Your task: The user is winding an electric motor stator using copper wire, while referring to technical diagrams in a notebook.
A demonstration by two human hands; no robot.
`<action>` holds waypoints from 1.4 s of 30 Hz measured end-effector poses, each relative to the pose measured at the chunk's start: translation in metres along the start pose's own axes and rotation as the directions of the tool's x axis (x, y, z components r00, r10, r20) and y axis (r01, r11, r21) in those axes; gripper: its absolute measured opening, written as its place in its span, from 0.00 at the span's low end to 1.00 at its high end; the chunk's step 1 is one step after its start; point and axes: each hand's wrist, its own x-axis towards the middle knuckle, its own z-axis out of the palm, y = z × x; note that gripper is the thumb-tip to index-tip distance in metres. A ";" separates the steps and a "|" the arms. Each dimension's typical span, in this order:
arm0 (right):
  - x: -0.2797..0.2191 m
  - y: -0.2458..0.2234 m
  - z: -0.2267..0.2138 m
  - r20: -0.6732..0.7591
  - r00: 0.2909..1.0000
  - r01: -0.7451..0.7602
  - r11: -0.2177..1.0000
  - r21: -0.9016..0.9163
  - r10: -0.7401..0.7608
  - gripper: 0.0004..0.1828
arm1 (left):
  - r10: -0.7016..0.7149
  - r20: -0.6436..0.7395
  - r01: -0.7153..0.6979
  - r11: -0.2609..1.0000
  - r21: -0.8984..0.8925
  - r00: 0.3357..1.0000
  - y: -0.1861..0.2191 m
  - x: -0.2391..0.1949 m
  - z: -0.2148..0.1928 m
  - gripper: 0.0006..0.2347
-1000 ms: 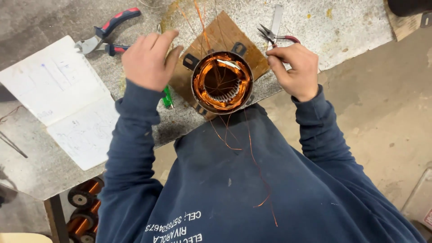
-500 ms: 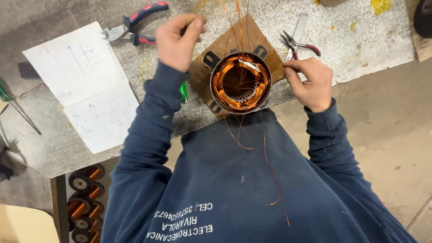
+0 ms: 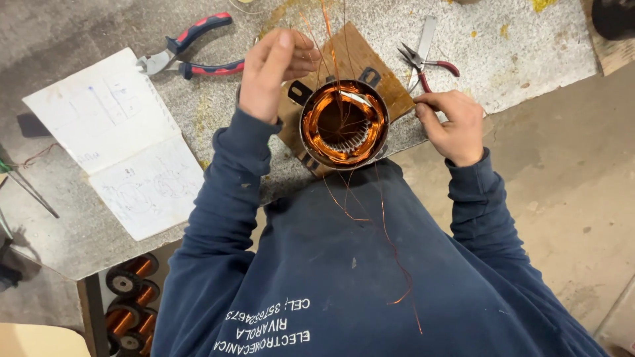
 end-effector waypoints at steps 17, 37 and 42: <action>-0.009 0.005 -0.003 0.039 0.999 -0.023 0.999 -0.042 0.025 0.06 | 0.011 -0.101 0.006 0.987 0.162 0.995 -0.049 0.031 -0.007 0.16; 0.004 0.016 -0.001 0.048 0.996 0.077 0.996 0.036 -0.079 0.06 | 0.036 -0.066 -0.036 0.999 0.006 0.997 -0.025 0.011 0.012 0.14; 0.012 0.018 -0.002 0.068 0.992 0.102 0.992 0.070 -0.107 0.06 | 0.000 -0.141 -0.027 0.982 -0.189 0.990 -0.027 0.011 0.013 0.14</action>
